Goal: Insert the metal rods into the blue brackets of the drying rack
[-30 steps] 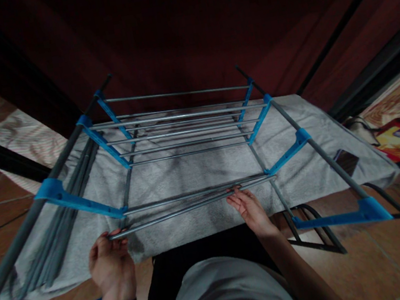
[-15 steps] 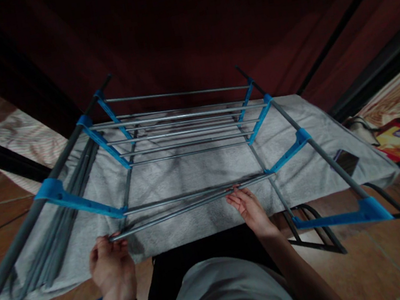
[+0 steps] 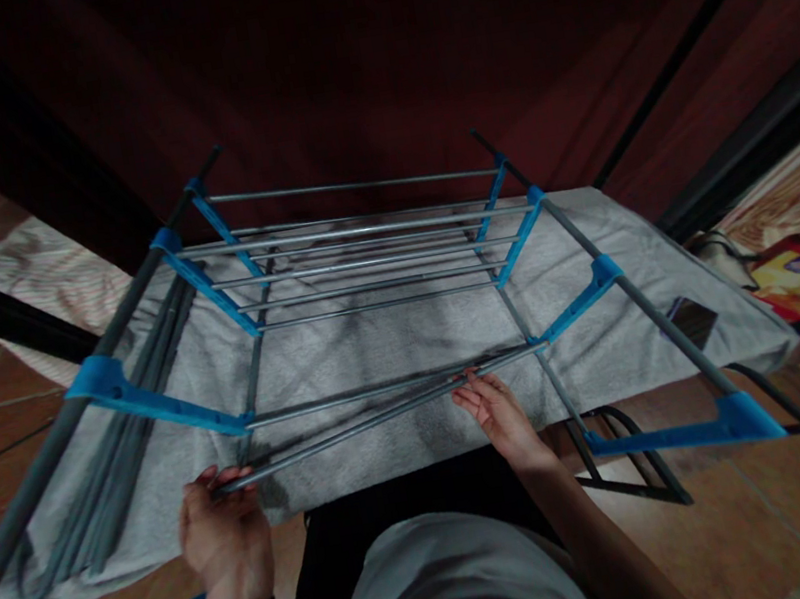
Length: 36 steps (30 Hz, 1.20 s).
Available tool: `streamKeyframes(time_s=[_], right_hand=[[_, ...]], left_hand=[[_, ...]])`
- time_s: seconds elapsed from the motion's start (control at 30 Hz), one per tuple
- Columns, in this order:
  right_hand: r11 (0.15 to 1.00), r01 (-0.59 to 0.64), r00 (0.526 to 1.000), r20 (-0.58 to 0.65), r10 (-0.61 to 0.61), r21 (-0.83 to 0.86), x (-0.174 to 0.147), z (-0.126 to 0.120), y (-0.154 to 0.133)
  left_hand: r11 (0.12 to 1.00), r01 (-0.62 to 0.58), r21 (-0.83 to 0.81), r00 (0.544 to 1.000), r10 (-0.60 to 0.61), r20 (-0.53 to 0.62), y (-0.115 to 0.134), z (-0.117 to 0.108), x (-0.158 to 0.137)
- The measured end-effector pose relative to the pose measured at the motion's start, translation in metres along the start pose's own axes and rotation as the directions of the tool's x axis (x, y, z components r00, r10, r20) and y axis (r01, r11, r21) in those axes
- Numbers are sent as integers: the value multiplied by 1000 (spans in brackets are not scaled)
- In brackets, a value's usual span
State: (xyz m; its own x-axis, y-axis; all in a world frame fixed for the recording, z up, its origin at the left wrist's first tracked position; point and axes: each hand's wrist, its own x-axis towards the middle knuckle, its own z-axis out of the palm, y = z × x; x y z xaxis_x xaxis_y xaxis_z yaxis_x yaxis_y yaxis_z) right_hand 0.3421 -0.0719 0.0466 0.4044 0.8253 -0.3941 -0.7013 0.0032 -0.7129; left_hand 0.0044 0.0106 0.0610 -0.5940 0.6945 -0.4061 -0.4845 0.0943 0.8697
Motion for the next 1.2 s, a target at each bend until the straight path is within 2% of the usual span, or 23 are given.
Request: streamKeyframes(time_s=[0.2,0.5,1.2], right_hand=[[1000,7,1000,7,-7,3,2,1,-3],[1000,16,1000,7,-16,7,7,0,-5],[999,31,999,8,-31,29,11,-1,-11]], left_hand=[[997,76,4,996,-76,-39,3,3,0],[991,131,-22,991,-132,-22,3,3,1],[998,62,24,995,-64,76,-2,4,-1]])
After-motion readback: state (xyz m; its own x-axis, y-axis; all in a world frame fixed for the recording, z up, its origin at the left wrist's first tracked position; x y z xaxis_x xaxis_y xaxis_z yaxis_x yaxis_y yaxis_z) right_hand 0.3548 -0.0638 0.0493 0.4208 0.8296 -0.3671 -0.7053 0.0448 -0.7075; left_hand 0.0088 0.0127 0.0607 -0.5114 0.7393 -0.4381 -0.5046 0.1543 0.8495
